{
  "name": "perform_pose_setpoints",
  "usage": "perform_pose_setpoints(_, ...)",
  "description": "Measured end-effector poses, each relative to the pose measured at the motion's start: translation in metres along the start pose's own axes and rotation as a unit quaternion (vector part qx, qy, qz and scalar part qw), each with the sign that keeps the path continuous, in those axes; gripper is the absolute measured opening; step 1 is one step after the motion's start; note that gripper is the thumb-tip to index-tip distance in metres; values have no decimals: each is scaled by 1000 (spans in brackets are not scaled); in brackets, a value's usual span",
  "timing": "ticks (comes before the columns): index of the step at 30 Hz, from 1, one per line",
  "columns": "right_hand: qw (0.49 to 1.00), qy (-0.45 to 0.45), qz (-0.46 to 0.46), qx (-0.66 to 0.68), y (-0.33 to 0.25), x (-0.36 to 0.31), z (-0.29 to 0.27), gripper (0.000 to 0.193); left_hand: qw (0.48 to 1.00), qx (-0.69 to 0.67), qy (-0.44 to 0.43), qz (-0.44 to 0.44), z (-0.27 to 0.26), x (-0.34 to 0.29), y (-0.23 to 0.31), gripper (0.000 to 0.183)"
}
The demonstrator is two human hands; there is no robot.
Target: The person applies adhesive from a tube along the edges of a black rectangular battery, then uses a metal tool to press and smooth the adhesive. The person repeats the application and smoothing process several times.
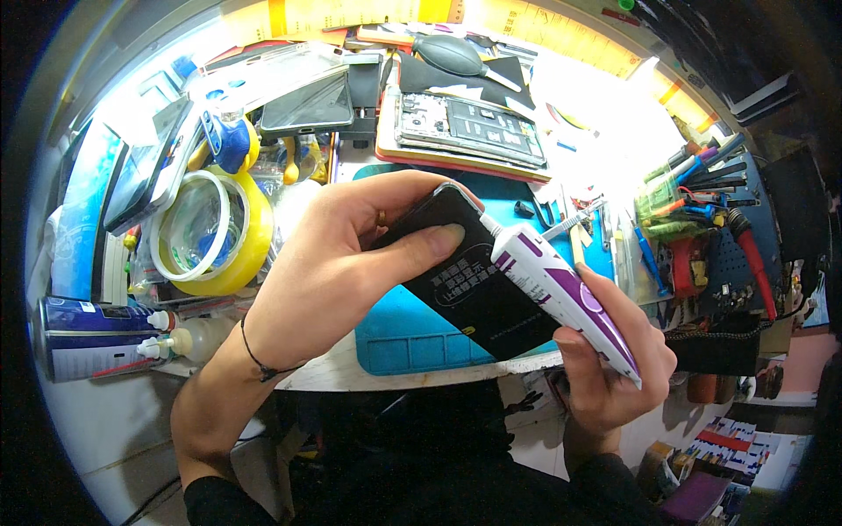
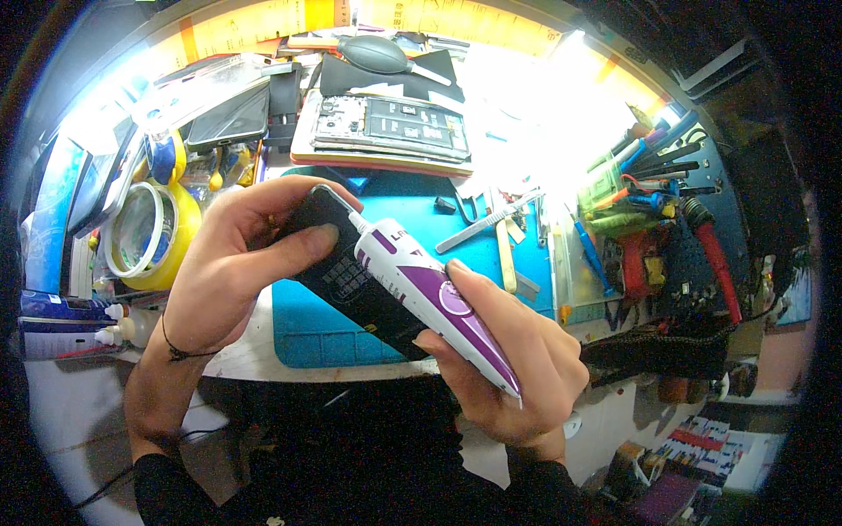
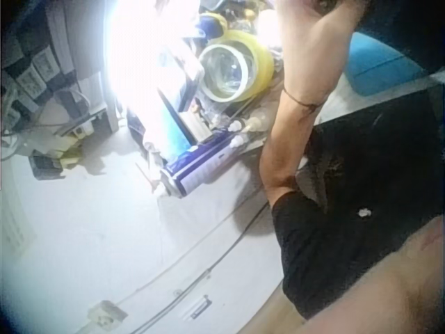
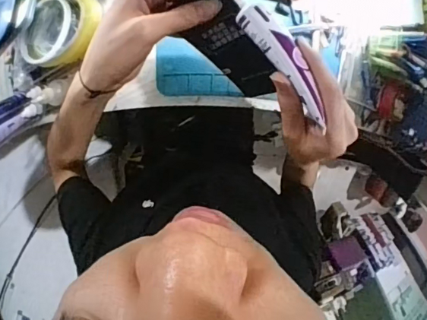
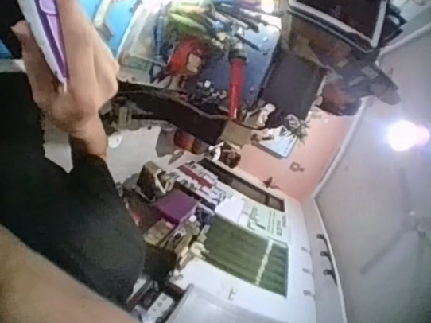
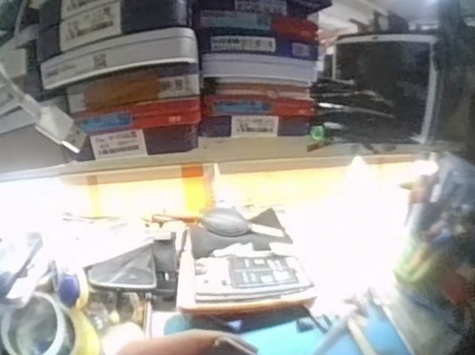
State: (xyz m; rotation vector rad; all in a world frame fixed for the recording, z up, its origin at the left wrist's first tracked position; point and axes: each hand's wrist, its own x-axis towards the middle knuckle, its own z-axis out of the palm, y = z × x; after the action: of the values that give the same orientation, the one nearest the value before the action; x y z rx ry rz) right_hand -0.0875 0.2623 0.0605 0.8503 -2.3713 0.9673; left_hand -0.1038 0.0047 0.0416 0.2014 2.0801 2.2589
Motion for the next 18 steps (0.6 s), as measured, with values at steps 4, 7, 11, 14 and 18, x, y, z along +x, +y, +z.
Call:
perform_pose_setpoints(4,1000,-6,17,7,-3,-3,-2,46,1000,-13,-5,-3,0,-1,1,29)
perform_pose_setpoints(7,1000,-1,9,4,-3,-4,-3,47,1000,-15,-9,-7,0,-1,2,29)
perform_pose_setpoints(11,1000,-5,3,-3,-3,-6,-5,47,1000,-19,-4,-5,1,-1,2,29)
perform_pose_setpoints(14,1000,-2,10,0,-2,-9,-5,46,1000,-14,-3,-9,1,-2,3,29)
perform_pose_setpoints(18,999,-10,34,-9,-3,-13,-7,49,1000,-13,-4,-14,1,-2,5,29)
